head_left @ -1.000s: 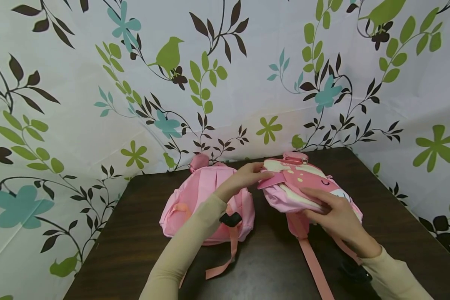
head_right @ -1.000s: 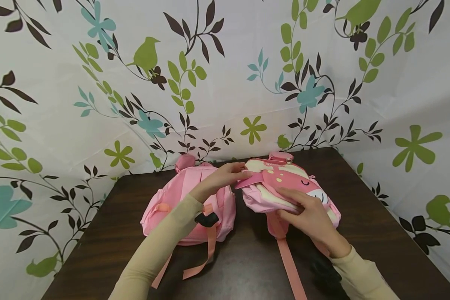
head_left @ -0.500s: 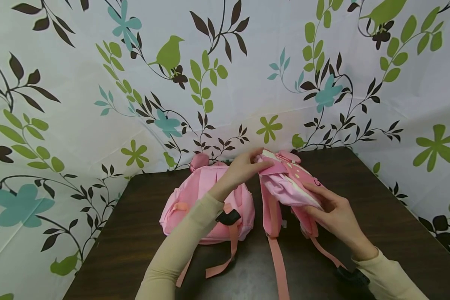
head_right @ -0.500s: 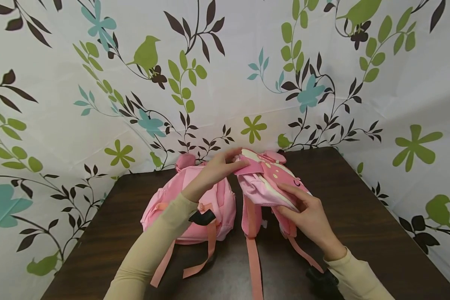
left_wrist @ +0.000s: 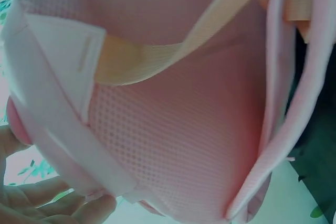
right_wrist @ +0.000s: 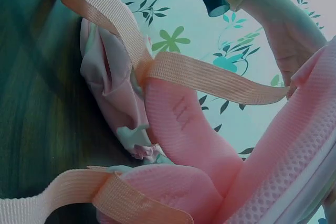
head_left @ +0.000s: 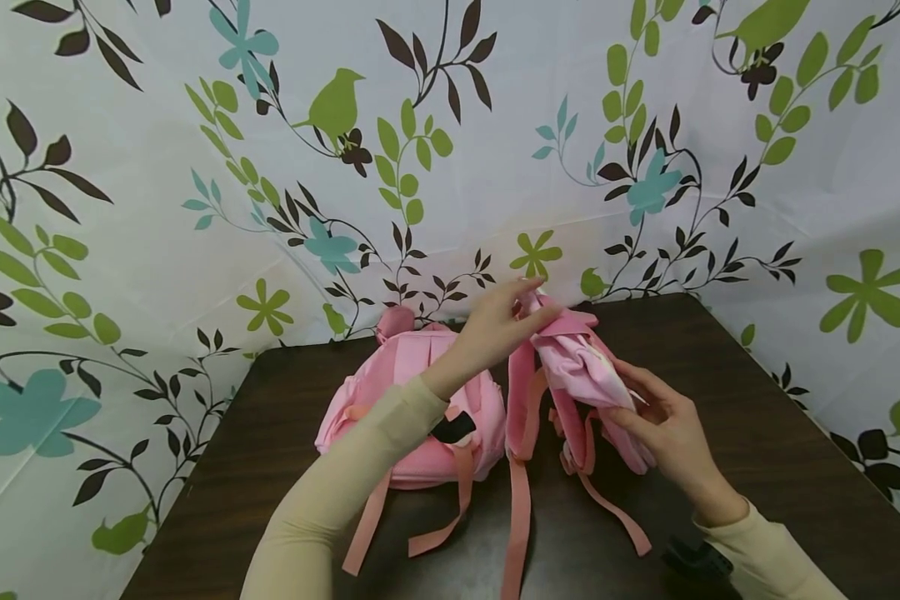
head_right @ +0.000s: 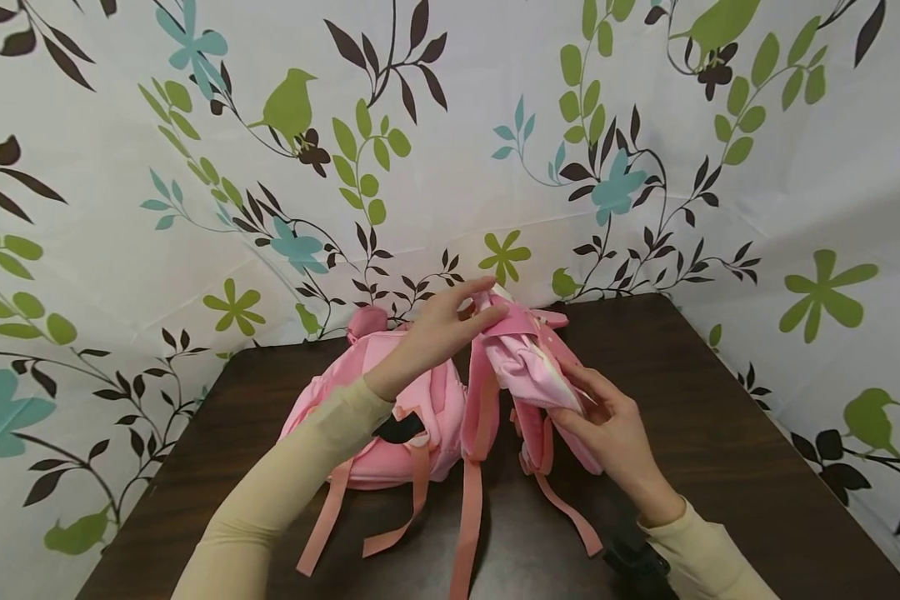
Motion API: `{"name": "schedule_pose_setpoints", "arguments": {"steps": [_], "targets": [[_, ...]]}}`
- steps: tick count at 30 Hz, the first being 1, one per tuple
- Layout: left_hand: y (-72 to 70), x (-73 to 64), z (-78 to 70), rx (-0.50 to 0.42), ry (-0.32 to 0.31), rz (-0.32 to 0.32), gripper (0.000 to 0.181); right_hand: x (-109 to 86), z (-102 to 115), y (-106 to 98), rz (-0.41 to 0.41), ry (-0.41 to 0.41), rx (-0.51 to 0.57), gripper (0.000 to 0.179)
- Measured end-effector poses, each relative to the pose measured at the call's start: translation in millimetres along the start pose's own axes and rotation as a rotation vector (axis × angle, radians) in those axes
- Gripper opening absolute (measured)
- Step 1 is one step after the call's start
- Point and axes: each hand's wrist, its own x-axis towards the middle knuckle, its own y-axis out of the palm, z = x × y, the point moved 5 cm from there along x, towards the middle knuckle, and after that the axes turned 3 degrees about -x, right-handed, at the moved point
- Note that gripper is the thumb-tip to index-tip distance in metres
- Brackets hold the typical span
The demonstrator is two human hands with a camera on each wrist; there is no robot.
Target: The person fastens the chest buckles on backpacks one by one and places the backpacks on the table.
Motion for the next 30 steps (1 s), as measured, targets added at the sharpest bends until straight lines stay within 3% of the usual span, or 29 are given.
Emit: {"name": "schedule_pose_setpoints", "arguments": {"steps": [4,7,13,21,26,30], "targets": [[4.8,2.5,-3.6,0.024,0.053,-0.006,0.055,-0.5,-0.2,-3.4,-0.041,0.001,-0.047,0.055],[8.4,2.9,-4.8,-0.004,0.053,-0.003,0.053,0.3,-1.1,-6.0,-0.074,0.011,-0.042,0.053],[15.4,6.2,-6.3,-0.069,0.048,0.02,0.041,2.9,-1.6,-8.6,-0.119,0.027,0.034,0.052],[28.2,14.1,-4.7,-0.073,0.101,0.02,0.045,5.2,-3.1,-15.8,-0.178,0.044,0.085,0.046],[36.7,18.8,-1.4,-0.099,0.1,0.029,0.044,6.6,-0.3,-18.7,-0.122,0.051,0.02,0.053],[40.1,22.8,-1.7,-0.106,0.09,0.025,0.043,8.5,5.3,-18.5,-0.031,0.089,-0.11,0.066]]}}
